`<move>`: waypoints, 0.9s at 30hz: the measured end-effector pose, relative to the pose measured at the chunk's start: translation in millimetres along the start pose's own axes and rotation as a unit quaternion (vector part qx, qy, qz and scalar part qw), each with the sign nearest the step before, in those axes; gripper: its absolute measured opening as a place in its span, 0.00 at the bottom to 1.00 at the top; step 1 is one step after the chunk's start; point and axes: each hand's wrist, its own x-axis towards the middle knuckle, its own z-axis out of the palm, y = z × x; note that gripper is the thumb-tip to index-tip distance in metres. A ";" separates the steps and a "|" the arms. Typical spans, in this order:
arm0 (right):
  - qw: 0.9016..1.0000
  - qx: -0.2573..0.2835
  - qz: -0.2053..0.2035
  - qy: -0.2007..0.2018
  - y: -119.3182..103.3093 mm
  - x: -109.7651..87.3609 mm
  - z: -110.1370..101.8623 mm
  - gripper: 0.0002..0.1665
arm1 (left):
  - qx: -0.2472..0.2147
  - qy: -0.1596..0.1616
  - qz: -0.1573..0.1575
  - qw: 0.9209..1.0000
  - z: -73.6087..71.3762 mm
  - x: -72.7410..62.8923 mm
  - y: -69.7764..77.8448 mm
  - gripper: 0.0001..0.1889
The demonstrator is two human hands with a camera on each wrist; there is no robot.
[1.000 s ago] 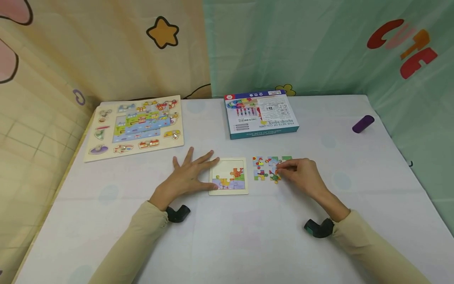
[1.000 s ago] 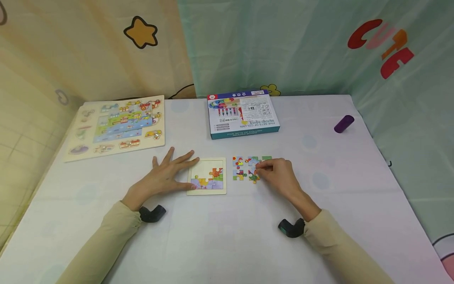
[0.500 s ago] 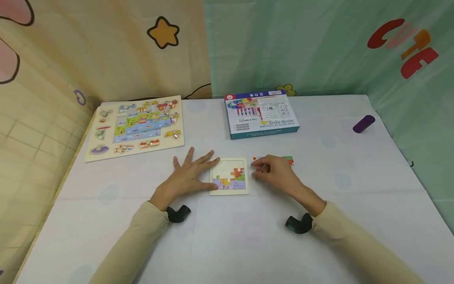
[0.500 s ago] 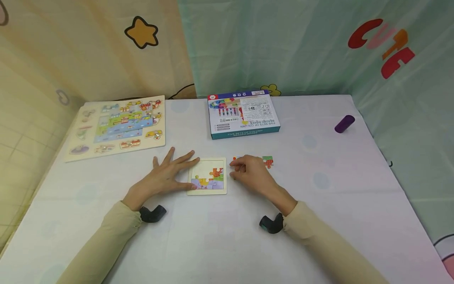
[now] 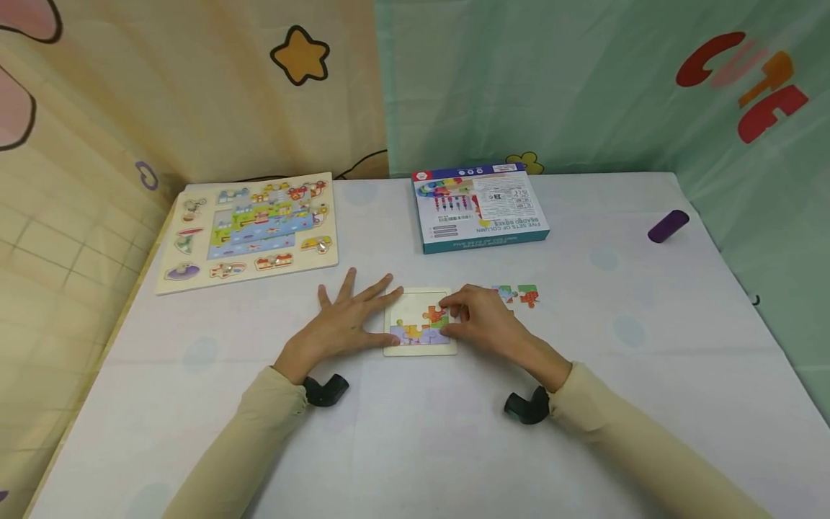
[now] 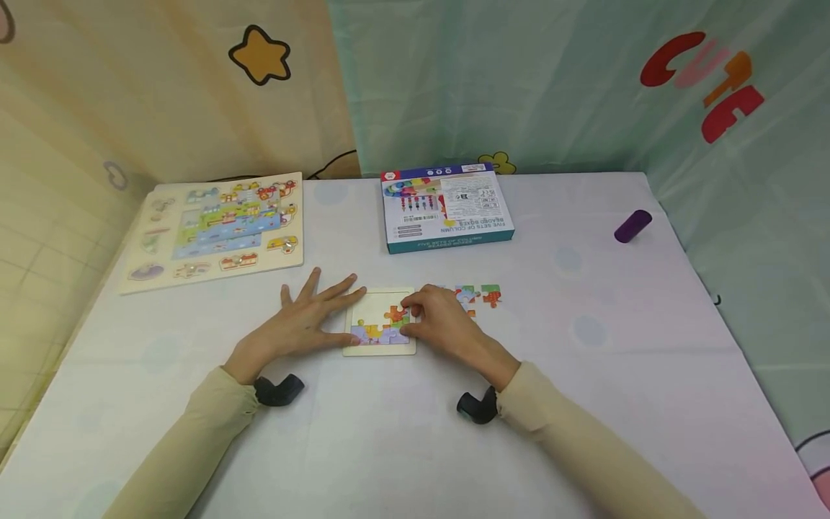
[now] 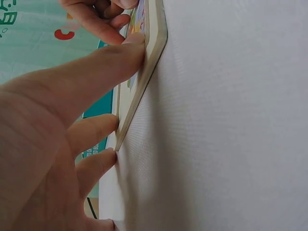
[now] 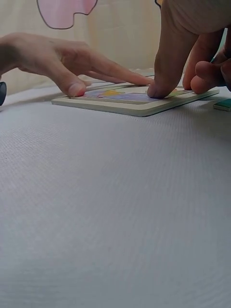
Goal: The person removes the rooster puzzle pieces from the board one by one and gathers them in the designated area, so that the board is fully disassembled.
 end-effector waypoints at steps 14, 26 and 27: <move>0.999 0.033 0.029 0.014 -3.1 -1.4 3.2 0.21 | -0.001 -0.001 0.008 1.000 -1.7 -0.3 1.2 0.44; 0.998 0.049 0.027 0.041 -0.4 -3.6 6.1 0.19 | -0.004 -0.005 0.006 1.000 -1.9 -0.1 0.0 0.44; 0.997 0.049 0.025 0.046 -0.1 -3.7 6.4 0.18 | -0.004 -0.005 0.006 1.000 -1.9 -0.1 0.3 0.44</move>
